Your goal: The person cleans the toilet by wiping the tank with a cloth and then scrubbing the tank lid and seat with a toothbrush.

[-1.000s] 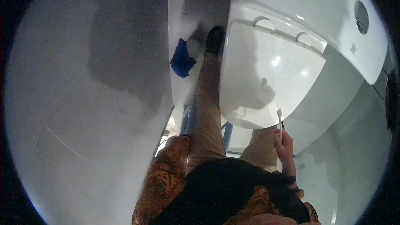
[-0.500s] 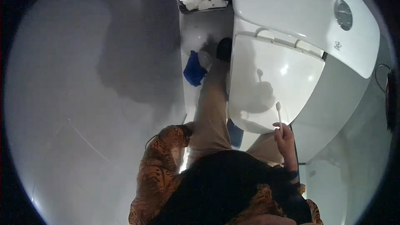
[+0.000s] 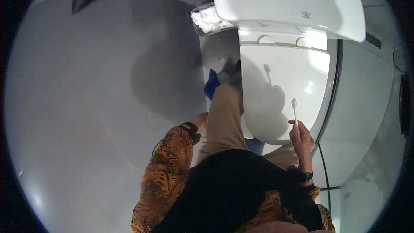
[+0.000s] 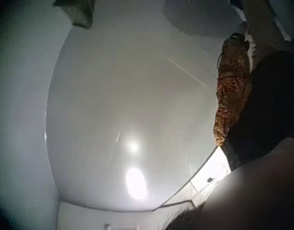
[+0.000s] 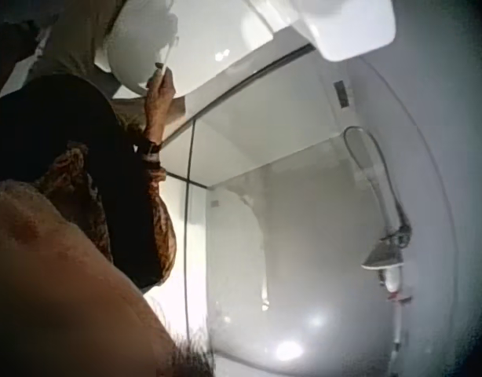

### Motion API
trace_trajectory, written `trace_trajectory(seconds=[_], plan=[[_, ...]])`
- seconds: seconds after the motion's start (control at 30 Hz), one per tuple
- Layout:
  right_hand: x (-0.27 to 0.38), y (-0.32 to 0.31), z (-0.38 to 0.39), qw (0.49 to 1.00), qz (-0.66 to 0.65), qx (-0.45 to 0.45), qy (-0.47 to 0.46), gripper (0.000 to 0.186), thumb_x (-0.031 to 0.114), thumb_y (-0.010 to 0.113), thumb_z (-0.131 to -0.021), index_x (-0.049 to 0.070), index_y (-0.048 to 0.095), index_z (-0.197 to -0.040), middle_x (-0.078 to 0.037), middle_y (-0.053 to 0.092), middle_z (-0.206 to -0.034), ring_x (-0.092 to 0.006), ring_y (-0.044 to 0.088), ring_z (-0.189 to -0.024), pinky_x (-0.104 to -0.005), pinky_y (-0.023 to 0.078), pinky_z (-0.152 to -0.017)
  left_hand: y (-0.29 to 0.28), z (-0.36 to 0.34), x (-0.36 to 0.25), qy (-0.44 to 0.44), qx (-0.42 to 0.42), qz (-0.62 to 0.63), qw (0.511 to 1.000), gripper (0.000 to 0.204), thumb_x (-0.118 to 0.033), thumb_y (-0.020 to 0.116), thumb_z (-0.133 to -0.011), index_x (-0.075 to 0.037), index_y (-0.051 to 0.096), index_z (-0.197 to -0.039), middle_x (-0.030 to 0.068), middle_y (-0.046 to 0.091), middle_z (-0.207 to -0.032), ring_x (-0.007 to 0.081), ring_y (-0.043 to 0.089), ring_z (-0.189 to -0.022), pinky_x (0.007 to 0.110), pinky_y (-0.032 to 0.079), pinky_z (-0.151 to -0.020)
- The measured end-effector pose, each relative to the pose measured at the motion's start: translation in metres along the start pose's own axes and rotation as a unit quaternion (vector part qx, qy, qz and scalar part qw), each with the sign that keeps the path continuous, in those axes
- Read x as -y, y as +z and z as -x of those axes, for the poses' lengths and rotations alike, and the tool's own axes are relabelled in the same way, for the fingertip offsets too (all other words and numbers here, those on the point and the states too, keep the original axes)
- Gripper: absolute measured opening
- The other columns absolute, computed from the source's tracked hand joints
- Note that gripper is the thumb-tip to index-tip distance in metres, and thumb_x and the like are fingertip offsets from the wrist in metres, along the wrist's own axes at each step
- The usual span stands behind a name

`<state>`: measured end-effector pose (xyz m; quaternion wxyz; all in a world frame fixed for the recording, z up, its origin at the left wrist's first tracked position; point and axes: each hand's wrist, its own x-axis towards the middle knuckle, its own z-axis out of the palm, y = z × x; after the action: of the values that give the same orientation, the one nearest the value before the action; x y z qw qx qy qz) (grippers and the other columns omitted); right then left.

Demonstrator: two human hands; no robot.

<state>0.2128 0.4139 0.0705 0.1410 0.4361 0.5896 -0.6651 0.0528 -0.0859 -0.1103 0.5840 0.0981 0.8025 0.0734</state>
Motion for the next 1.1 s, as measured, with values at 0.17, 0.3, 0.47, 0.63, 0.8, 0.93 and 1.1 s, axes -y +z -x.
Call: trace_trajectory(seconds=[0.17, 0.3, 0.47, 0.63, 0.8, 0.93, 1.1], plan=[[0.004, 0.002, 0.012, 0.994, -0.022, 0.006, -0.106, 0.044, 0.036, 0.035, -0.099, -0.001, 0.059, -0.102, 0.004, 0.041, -0.057, -0.0049, 0.038, -0.054, -0.0212, 0.031, -0.051, -0.091, -0.021, -0.058, -0.073, 0.036, 0.218, 0.973, 0.040, -0.035, 0.045, -0.092, -0.003, 0.057, -0.113, 0.0182, 0.062, -0.105, 0.0336, 0.059, -0.095, 0.044, 0.045, -0.079], [-0.036, 0.011, 0.042, 0.984, 0.009, -0.079, -0.162, 0.034, 0.028, 0.040, -0.098, 0.000, 0.059, -0.105, 0.003, 0.042, -0.057, -0.0052, 0.039, -0.054, -0.0220, 0.031, -0.051, -0.116, -0.031, -0.183, 0.160, -0.129, -0.196, 0.959, 0.038, -0.034, 0.048, -0.089, -0.003, 0.058, -0.109, 0.0256, 0.061, -0.098, 0.0372, 0.059, -0.095, 0.045, 0.046, -0.078], [-0.083, 0.047, 0.087, 0.962, -0.043, -0.165, -0.215, 0.019, 0.017, 0.043, -0.096, 0.002, 0.055, -0.100, 0.002, 0.047, -0.057, -0.0035, 0.040, -0.050, -0.0200, 0.031, -0.046, -0.109, 0.007, -0.221, 0.210, -0.320, -0.169, 0.908, 0.041, -0.029, 0.054, -0.084, -0.007, 0.053, -0.120, 0.0204, 0.059, -0.111, 0.0378, 0.058, -0.099, 0.046, 0.047, -0.085], [-0.087, 0.049, 0.094, 0.936, -0.026, -0.189, -0.297, 0.020, 0.019, 0.045, -0.096, 0.006, 0.059, -0.093, 0.004, 0.049, -0.057, -0.0017, 0.037, -0.047, -0.0195, 0.028, -0.043, -0.095, 0.016, -0.232, 0.403, -0.416, -0.112, 0.808, 0.052, -0.024, 0.061, -0.081, -0.004, 0.046, -0.127, 0.0205, 0.049, -0.126, 0.0372, 0.050, -0.113, 0.044, 0.042, -0.094], [-0.089, 0.061, 0.119, 0.929, -0.036, -0.201, -0.310, 0.024, 0.021, 0.044, -0.097, 0.005, 0.063, -0.099, 0.006, 0.049, -0.056, -0.0010, 0.035, -0.046, -0.0193, 0.026, -0.043, -0.090, 0.063, -0.276, 0.500, -0.459, -0.137, 0.721, 0.062, -0.022, 0.066, -0.077, -0.003, 0.041, -0.131, 0.0215, 0.043, -0.132, 0.0372, 0.042, -0.120, 0.045, 0.039, -0.097], [-0.097, 0.071, 0.127, 0.930, -0.052, -0.165, -0.324, 0.026, 0.021, 0.044, -0.097, 0.002, 0.062, -0.098, 0.003, 0.050, -0.058, -0.0031, 0.038, -0.050, -0.0208, 0.031, -0.048, -0.114, 0.099, -0.295, 0.490, -0.469, -0.178, 0.713, 0.065, -0.023, 0.066, -0.076, -0.002, 0.040, -0.131, 0.0210, 0.042, -0.133, 0.0367, 0.043, -0.120, 0.045, 0.041, -0.096], [-0.098, 0.077, 0.135, 0.938, -0.026, -0.150, -0.311, 0.025, 0.020, 0.045, -0.096, 0.002, 0.062, -0.094, 0.002, 0.053, -0.057, -0.0031, 0.038, -0.049, -0.0207, 0.031, -0.046, -0.160, 0.113, -0.304, 0.431, -0.478, -0.254, 0.722, 0.062, -0.023, 0.067, -0.075, -0.002, 0.040, -0.126, 0.0187, 0.043, -0.131, 0.0358, 0.043, -0.120, 0.045, 0.043, -0.093]])
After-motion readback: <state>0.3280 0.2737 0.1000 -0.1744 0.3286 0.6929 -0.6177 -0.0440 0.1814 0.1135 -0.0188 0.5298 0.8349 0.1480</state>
